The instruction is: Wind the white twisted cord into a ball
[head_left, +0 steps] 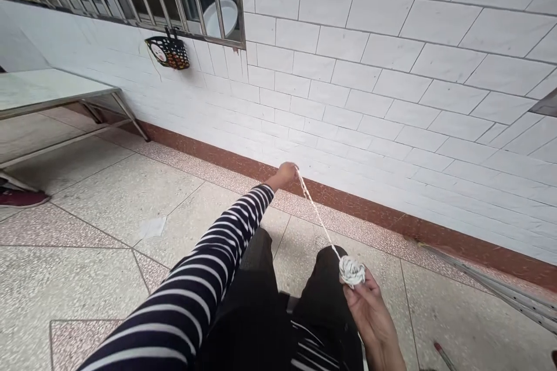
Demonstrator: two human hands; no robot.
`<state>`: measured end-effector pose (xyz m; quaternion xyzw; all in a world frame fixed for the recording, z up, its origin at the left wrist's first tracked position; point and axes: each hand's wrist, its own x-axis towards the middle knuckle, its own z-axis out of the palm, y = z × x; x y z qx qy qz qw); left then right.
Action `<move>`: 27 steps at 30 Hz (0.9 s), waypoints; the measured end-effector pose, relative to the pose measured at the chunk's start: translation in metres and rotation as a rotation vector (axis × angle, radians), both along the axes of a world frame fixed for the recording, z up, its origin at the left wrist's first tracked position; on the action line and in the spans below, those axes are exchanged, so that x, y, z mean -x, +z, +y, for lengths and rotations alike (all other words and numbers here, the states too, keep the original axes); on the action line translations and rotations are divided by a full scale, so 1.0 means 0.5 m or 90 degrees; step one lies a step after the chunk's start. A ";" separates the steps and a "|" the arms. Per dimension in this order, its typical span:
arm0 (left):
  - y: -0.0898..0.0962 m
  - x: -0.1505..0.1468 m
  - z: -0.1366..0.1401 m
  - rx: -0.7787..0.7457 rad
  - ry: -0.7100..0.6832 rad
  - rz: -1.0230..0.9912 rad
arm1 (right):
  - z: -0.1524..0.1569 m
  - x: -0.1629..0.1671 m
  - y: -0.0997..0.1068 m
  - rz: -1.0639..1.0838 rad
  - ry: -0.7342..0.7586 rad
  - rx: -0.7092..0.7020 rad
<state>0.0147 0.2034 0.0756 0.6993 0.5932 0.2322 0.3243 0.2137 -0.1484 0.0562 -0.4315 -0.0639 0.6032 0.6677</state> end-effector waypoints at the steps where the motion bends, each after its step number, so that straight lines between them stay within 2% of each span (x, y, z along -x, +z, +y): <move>1: 0.025 -0.009 0.015 -0.011 0.007 -0.019 | 0.006 0.001 0.001 0.010 -0.002 -0.001; 5: 0.121 -0.051 0.056 -0.074 0.016 -0.076 | 0.034 -0.012 0.028 0.023 0.000 -0.036; 8: 0.178 -0.074 0.072 -0.143 -0.004 -0.106 | 0.041 -0.035 0.050 0.005 -0.030 -0.040; 11: 0.227 -0.085 0.086 -0.250 -0.046 -0.128 | 0.033 -0.058 0.061 -0.030 -0.067 -0.039; 16: 0.290 -0.098 0.100 -0.330 -0.105 -0.124 | 0.013 -0.072 0.065 -0.085 -0.082 -0.031; 18: 0.295 -0.103 0.085 -0.337 -0.140 -0.109 | 0.009 -0.068 0.065 -0.112 -0.075 -0.031; 20: 0.283 -0.105 0.054 -0.328 -0.171 -0.090 | 0.005 -0.062 0.065 -0.129 -0.071 -0.029; 24: 0.229 -0.093 -0.013 -0.273 -0.217 -0.047 | -0.003 -0.051 0.066 -0.124 -0.067 -0.006; 27: 0.193 -0.074 -0.033 -0.232 -0.219 -0.019 | -0.003 -0.044 0.077 -0.115 -0.064 -0.003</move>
